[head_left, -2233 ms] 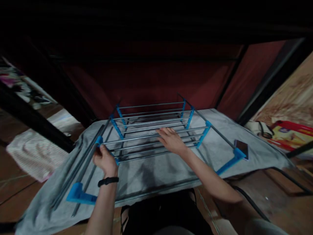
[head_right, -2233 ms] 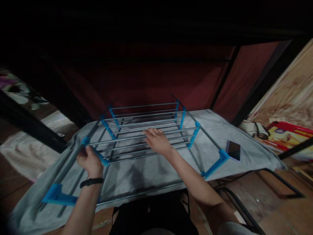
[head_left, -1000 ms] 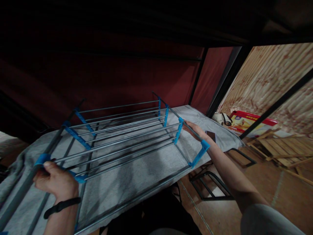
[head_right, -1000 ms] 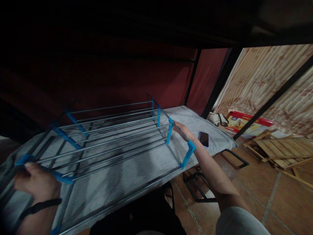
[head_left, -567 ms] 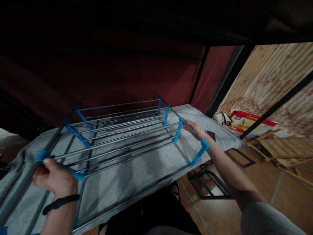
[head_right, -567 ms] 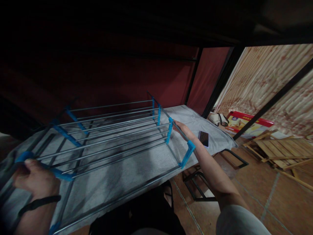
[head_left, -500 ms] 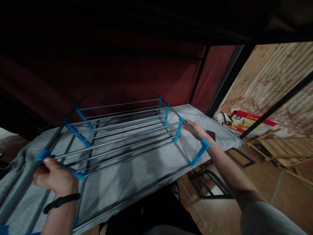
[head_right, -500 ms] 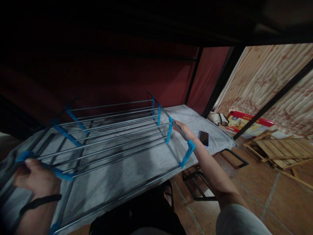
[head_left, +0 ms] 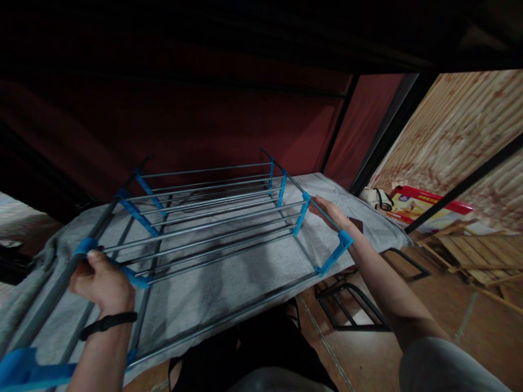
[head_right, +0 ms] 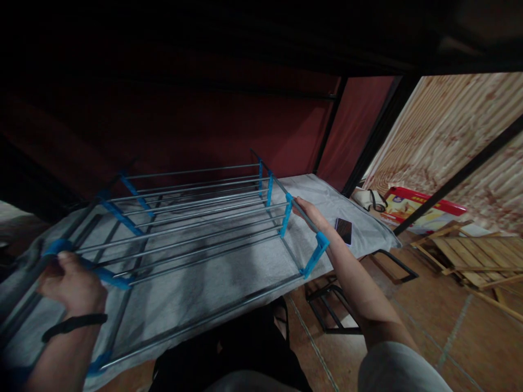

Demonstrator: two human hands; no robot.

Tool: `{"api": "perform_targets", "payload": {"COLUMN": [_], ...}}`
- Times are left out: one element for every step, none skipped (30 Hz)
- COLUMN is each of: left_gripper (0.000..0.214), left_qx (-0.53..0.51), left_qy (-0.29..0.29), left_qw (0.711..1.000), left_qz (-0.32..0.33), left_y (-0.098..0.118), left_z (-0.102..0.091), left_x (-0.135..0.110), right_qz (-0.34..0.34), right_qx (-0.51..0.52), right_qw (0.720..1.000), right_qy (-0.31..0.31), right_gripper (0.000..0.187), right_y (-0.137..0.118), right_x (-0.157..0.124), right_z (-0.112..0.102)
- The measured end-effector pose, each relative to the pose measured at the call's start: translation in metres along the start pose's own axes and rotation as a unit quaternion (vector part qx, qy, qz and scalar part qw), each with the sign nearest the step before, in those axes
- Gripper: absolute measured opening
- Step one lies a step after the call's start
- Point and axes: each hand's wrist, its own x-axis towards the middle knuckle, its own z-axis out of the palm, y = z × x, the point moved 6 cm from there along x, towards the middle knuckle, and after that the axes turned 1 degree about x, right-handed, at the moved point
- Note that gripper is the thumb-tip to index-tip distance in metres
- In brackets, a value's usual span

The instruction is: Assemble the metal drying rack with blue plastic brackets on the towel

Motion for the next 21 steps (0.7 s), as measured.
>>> {"api": "perform_targets", "payload": {"left_gripper": [0.028, 0.027, 0.028, 0.030, 0.032, 0.033, 0.034, 0.035, 0.035, 0.036, 0.036, 0.036, 0.036, 0.036, 0.035, 0.034, 0.033, 0.031, 0.029, 0.027, 0.025], "left_qx": [0.000, -0.004, -0.010, -0.018, -0.028, -0.036, -0.040, -0.038, -0.033, -0.029, -0.028, -0.030, -0.033, -0.034, -0.033, -0.031, -0.029, -0.030, -0.031, -0.031, -0.028], "left_qy": [0.006, 0.002, -0.002, -0.003, -0.003, -0.002, -0.002, -0.003, -0.002, -0.003, -0.006, -0.008, -0.008, -0.006, -0.004, 0.001, 0.008, 0.015, 0.020, 0.027, 0.032], "left_qw": [1.000, 1.000, 0.999, 0.999, 0.999, 0.999, 0.999, 0.999, 0.999, 1.000, 0.999, 0.999, 0.999, 0.999, 0.999, 0.999, 0.999, 0.999, 0.999, 0.998, 0.998], "left_qz": [0.017, 0.029, 0.038, 0.045, 0.045, 0.039, 0.030, 0.018, 0.003, -0.010, -0.018, -0.022, -0.024, -0.025, -0.025, -0.025, -0.027, -0.029, -0.032, -0.038, -0.047], "left_y": [0.003, 0.007, 0.010, 0.013, 0.015, 0.016, 0.016, 0.015, 0.014, 0.013, 0.012, 0.012, 0.012, 0.012, 0.011, 0.011, 0.010, 0.009, 0.008, 0.006, 0.004], "left_z": [-0.002, -0.003, -0.004, -0.005, -0.006, -0.006, -0.006, -0.006, -0.005, -0.005, -0.004, -0.004, -0.003, -0.003, -0.002, -0.002, -0.002, -0.002, -0.001, -0.001, -0.001], "left_x": [-0.001, -0.002, -0.003, -0.005, -0.006, -0.007, -0.007, -0.008, -0.008, -0.008, -0.007, -0.007, -0.007, -0.007, -0.007, -0.007, -0.007, -0.007, -0.006, -0.006, -0.006], "right_qz": [0.002, 0.004, 0.006, 0.007, 0.006, 0.004, 0.001, -0.002, -0.004, -0.005, -0.004, -0.001, 0.001, 0.003, 0.003, 0.004, 0.004, 0.004, 0.005, 0.006, 0.008], "right_qx": [0.003, 0.008, 0.014, 0.020, 0.023, 0.022, 0.019, 0.015, 0.012, 0.011, 0.011, 0.013, 0.015, 0.015, 0.013, 0.011, 0.010, 0.009, 0.010, 0.011, 0.012], "right_qw": [1.000, 1.000, 1.000, 1.000, 1.000, 1.000, 1.000, 1.000, 1.000, 1.000, 1.000, 1.000, 1.000, 1.000, 1.000, 1.000, 1.000, 1.000, 1.000, 1.000, 1.000], "right_qy": [-0.001, -0.004, -0.007, -0.010, -0.011, -0.009, -0.006, -0.005, -0.005, -0.006, -0.005, -0.004, -0.002, 0.000, 0.000, -0.001, -0.003, -0.001, 0.001, 0.003, 0.002], "right_gripper": [0.028, 0.028, 0.028, 0.028, 0.028, 0.027, 0.026, 0.026, 0.027, 0.027, 0.028, 0.029, 0.030, 0.030, 0.030, 0.030, 0.030, 0.029, 0.028, 0.028, 0.028], "right_y": [0.000, 0.000, 0.000, 0.000, 0.000, 0.001, 0.001, 0.002, 0.002, 0.003, 0.003, 0.004, 0.004, 0.004, 0.004, 0.003, 0.003, 0.002, 0.002, 0.001, 0.000], "right_x": [0.001, 0.002, 0.003, 0.003, 0.004, 0.004, 0.004, 0.005, 0.005, 0.005, 0.005, 0.005, 0.005, 0.005, 0.005, 0.005, 0.004, 0.004, 0.004, 0.003, 0.003], "right_z": [-0.001, -0.001, -0.001, -0.001, -0.001, -0.002, -0.002, -0.002, -0.002, -0.002, -0.002, -0.002, -0.003, -0.003, -0.002, -0.002, -0.002, -0.001, -0.001, -0.001, 0.000]}}
